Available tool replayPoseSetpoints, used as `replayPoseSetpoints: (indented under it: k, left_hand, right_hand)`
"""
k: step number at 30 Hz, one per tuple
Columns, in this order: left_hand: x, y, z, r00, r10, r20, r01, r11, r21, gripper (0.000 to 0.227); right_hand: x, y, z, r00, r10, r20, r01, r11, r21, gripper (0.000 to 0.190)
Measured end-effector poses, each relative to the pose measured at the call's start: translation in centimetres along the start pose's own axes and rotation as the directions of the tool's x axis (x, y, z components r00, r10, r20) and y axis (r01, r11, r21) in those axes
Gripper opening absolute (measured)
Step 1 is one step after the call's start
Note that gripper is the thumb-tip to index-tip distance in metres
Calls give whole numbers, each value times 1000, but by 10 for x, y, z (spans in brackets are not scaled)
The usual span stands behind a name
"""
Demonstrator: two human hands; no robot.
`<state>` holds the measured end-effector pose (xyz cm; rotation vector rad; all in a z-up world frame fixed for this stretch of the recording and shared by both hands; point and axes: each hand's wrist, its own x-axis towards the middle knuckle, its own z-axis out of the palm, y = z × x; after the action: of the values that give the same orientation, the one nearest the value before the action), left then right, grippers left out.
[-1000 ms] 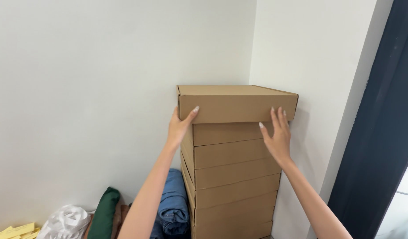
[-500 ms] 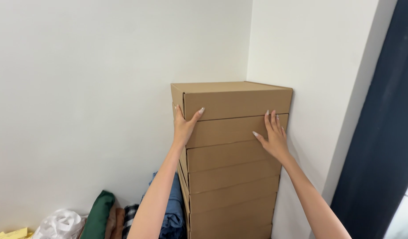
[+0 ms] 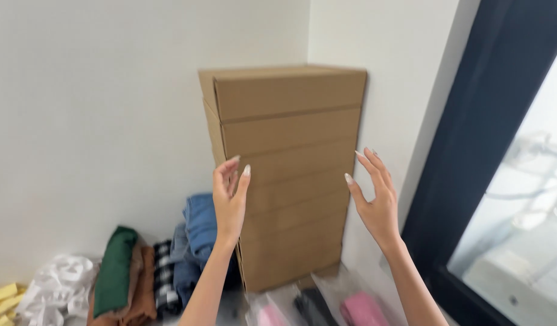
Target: The person removes folded clothes from a cardboard box and places them on a metal table. They then take individual pieces of clothing, place them into clear plastic bags, and fold the bags closed. The person stacks the packed items on the table.
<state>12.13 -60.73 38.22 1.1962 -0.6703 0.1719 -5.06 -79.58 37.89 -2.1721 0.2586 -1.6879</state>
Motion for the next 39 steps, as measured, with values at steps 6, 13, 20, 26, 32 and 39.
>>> replayPoseSetpoints:
  k: [6, 13, 20, 26, 32, 39]
  left_hand:
    - [-93, -90, -19, 949, -305, 80, 313, 943, -115, 25]
    - [-216, -170, -46, 716, -695, 59, 698, 716, -31, 19]
    - [-318, -273, -34, 717, -697, 20, 662, 689, 294, 40]
    - [-346, -283, -32, 781, -596, -185, 586, 598, 546, 90]
    - [-349, -316, -67, 496, -805, -327, 862, 409, 300, 126]
    - [-354, -364, -128, 516, -838, -176, 829, 437, 349, 61]
  right_hand:
    - [-95, -4, -40, 994, 106, -38, -107, 994, -30, 28]
    - [-227, 3, -66, 890, 454, 45, -450, 890, -75, 19]
    - [-326, -3, -59, 628, 763, 155, -760, 644, -85, 18]
    - [-349, -4, -45, 560, 795, 232, -810, 584, -47, 20]
    - [-355, -14, -22, 507, 812, 290, -845, 534, -19, 22]
    - [-370, -38, 1, 336, 833, 440, -865, 458, -206, 30]
